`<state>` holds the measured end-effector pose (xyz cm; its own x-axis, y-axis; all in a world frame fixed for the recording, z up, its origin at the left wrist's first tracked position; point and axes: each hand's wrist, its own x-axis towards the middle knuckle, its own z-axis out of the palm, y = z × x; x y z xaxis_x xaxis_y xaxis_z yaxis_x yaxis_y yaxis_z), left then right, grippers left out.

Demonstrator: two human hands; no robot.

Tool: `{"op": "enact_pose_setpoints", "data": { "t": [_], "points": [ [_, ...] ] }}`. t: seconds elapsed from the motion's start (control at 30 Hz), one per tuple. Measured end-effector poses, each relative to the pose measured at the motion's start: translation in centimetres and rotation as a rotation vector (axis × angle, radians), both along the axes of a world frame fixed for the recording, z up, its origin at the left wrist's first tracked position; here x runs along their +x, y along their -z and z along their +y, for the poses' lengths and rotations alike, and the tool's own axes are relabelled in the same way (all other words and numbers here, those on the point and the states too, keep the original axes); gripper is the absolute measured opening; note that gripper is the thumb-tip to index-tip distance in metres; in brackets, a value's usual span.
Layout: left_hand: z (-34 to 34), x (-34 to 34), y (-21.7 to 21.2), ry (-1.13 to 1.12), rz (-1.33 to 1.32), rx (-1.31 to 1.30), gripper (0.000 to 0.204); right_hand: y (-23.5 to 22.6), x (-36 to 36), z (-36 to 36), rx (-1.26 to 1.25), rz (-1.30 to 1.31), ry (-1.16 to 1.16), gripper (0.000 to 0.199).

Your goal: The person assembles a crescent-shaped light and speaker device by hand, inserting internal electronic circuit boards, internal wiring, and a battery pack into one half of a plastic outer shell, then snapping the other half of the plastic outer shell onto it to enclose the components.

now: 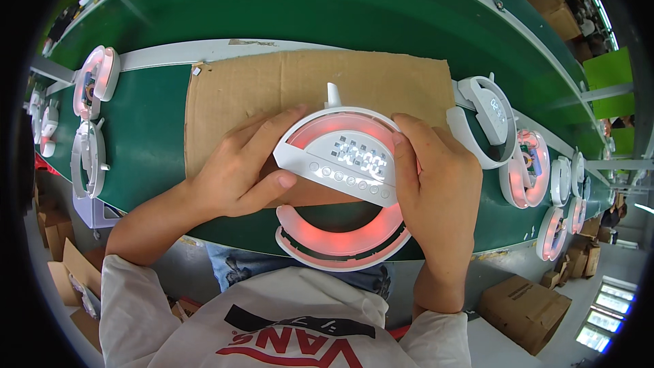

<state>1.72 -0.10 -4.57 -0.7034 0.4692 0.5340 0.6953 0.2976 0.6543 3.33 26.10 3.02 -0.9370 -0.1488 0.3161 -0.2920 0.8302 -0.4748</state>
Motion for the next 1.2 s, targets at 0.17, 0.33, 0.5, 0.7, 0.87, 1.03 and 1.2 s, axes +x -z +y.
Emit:
{"op": "enact_pose_setpoints", "data": {
  "t": [0.17, 0.33, 0.5, 0.7, 0.87, 1.03, 1.2],
  "points": [
    [-0.4, -0.2, -0.6, 0.069, -0.093, -0.093, 0.070, 0.2, 0.7, -0.1, 0.058, -0.036, 0.045, 0.013],
    [0.2, 0.4, -1.1, 0.027, -0.090, -0.170, 0.075, -0.4, 1.2, -0.5, 0.092, -0.028, 0.073, 0.010],
    [0.4, 0.0, -0.4, 0.019, -0.050, -0.141, 0.081, 0.2, 1.2, -0.1, 0.107, 0.046, 0.039, 0.009],
    [0.7, 0.1, -0.4, -0.002, -0.094, -0.131, 0.078, 0.4, 1.7, -0.4, 0.141, 0.045, 0.066, 0.008],
    [0.7, 0.2, -0.9, 0.003, -0.050, -0.185, 0.077, 0.6, 2.1, -0.8, 0.217, 0.048, 0.083, 0.008],
    [-0.3, -0.8, -1.0, 0.101, -0.093, -0.163, 0.075, 0.8, 2.6, -0.6, 0.174, -0.022, 0.116, 0.011],
    [-0.3, -1.2, -0.8, 0.134, -0.147, -0.184, 0.070, 1.5, 3.5, 0.9, 0.056, 0.058, 0.092, 0.014]
  ]
}}
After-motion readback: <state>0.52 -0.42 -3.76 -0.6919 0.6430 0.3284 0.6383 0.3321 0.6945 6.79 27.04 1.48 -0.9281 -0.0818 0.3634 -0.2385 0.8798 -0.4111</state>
